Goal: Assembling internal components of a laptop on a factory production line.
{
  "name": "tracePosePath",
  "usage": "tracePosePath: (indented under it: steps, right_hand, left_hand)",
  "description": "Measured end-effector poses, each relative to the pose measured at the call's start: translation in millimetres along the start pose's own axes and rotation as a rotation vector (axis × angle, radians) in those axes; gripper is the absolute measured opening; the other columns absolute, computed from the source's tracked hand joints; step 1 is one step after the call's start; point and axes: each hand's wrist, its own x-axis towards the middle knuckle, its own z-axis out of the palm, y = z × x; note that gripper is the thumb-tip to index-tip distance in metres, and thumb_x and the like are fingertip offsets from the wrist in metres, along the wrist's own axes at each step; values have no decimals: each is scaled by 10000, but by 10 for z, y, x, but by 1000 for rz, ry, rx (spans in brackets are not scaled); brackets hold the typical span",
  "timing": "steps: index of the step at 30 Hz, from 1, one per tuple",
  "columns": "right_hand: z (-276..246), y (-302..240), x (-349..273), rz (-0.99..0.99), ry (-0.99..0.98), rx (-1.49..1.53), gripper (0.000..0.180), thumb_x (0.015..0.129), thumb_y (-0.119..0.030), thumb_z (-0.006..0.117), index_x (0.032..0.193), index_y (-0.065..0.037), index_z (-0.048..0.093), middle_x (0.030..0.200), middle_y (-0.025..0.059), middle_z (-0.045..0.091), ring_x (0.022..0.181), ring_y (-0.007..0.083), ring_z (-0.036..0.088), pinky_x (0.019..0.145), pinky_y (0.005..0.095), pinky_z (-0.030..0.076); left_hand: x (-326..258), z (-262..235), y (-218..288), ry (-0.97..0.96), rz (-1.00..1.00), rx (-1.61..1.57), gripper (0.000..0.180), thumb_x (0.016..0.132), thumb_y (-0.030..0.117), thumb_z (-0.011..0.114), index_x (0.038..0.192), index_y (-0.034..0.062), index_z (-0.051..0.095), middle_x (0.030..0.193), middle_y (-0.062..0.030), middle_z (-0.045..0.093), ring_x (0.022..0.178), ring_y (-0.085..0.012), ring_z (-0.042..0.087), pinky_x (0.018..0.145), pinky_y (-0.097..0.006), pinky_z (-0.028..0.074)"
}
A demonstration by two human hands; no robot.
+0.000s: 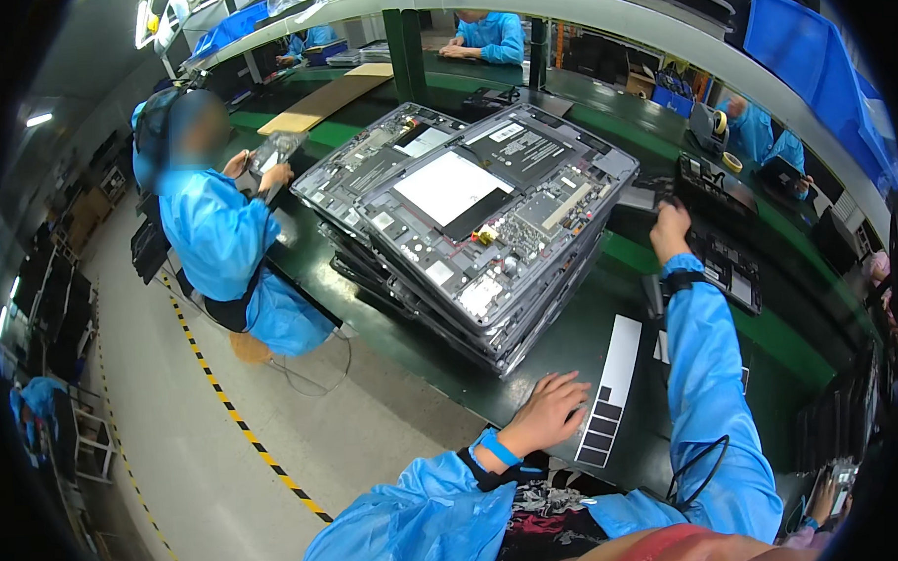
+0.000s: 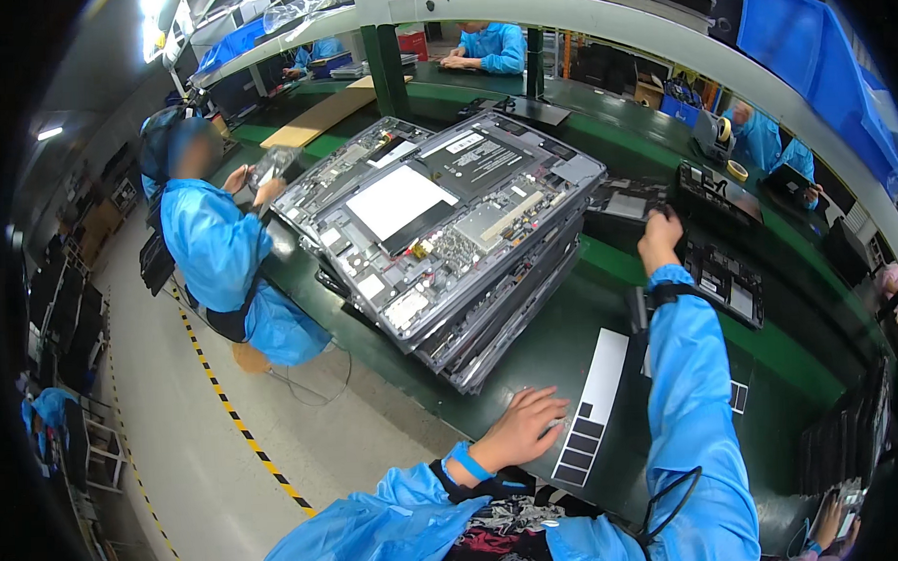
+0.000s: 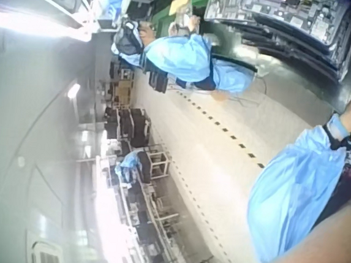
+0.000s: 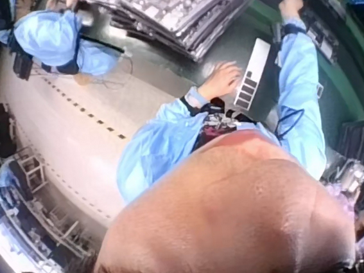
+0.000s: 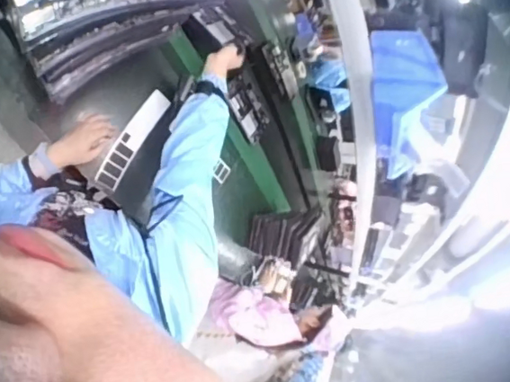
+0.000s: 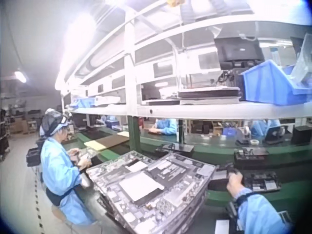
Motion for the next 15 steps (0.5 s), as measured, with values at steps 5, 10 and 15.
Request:
tracePosePath:
  steps: [5,10,15]
  right_hand:
    - [-896,-1231,-546,29,-98,-30,414,847,-5,596,1254,12,525,1015,94,624,895,187,593,797,286,460]
    - [-2370,-1927,-1448,141,-219,130,426,902,11,502,1323,33,443,1173,149,583,1035,210,584,910,339,457]
    - [-3780,-1834,-2635,232,-95,128,399,926,0,460,1322,35,437,1230,148,556,1105,215,559,972,341,431]
  left_hand:
    - [45,-86,26,57,-116,-294,326,846,193,615,1134,51,556,1276,-141,521,1219,-335,467,1016,-423,366]
    - [258,53,231,94,-207,-583,729,901,228,608,1433,3,165,1463,-224,263,1320,-348,362,1066,-429,332]
    - [317,380,831,-146,-149,-853,881,906,202,606,1437,-64,-45,1496,-251,166,1331,-322,339,1064,-407,335]
